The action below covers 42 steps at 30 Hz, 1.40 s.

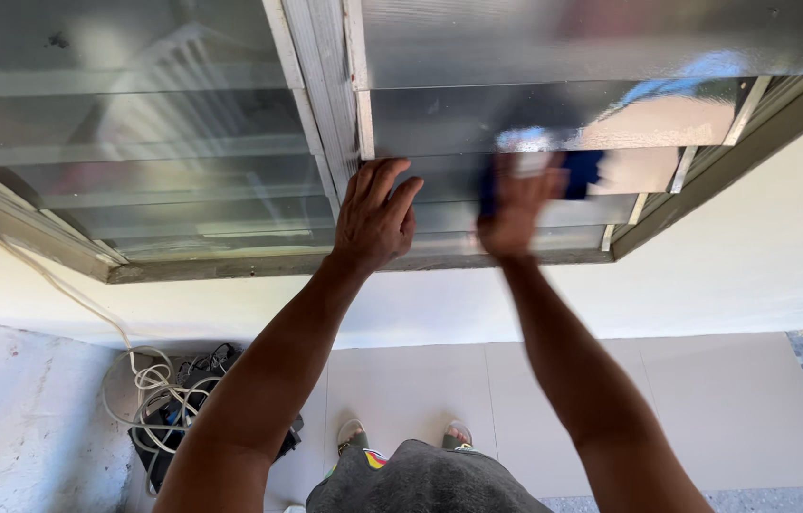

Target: The person cleans the glass slats of a jalousie window by hand using a dark blue cloth, wiping both sides of the glass panes.

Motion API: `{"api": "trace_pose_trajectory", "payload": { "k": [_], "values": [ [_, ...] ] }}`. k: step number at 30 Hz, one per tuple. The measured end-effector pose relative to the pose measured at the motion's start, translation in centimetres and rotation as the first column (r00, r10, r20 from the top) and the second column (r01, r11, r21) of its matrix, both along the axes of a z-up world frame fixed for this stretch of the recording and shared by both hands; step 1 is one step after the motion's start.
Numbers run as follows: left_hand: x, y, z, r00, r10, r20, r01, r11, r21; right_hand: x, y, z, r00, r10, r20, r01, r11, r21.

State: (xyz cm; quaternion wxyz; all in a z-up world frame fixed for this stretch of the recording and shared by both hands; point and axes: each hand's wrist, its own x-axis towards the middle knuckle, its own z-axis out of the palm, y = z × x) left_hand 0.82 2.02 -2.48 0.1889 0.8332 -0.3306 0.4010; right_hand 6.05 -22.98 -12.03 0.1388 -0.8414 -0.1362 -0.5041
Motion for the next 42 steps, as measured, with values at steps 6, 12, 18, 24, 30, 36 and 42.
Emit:
{"api": "trace_pose_trajectory", "payload": {
  "k": [6,12,18,24,30,36,42],
  "values": [
    [0.0,0.2,-0.2,0.998,0.06,-0.012,-0.058,0.993,0.104,-2.4,-0.9,1.9,0.88,0.085,-0.467,-0.246,0.923,-0.296],
    [0.8,0.2,-0.9,0.974,0.221,0.054,-0.227,0.93,0.288,-1.7,-14.1,1.6,0.934,-0.235,-0.27,0.264,0.962,0.072],
    [1.4,0.2,-1.6,0.958,0.25,0.14,-0.281,0.916,0.287,2.3,-4.3,-0.4,0.953,-0.141,0.269,0.083,0.973,0.216],
    [1.6,-0.2,-1.4,0.927,0.302,0.223,-0.359,0.885,0.296,-3.9,5.6,1.1,0.901,0.208,-0.38,-0.249,0.966,-0.062],
    [1.6,-0.5,-0.7,0.912,0.318,0.257,-0.401,0.822,0.405,-3.1,-5.5,1.3,0.989,0.006,-0.15,-0.01,1.0,-0.02],
    [1.8,-0.7,-0.8,0.931,0.287,0.226,-0.356,0.849,0.391,-3.2,-8.3,-2.5,0.999,-0.007,-0.046,0.031,0.829,0.559],
    [1.7,-0.8,-0.5,0.939,0.285,0.19,-0.338,0.863,0.376,-4.3,-8.5,-6.3,0.993,0.103,0.064,-0.109,0.533,0.839]
  ]
}}
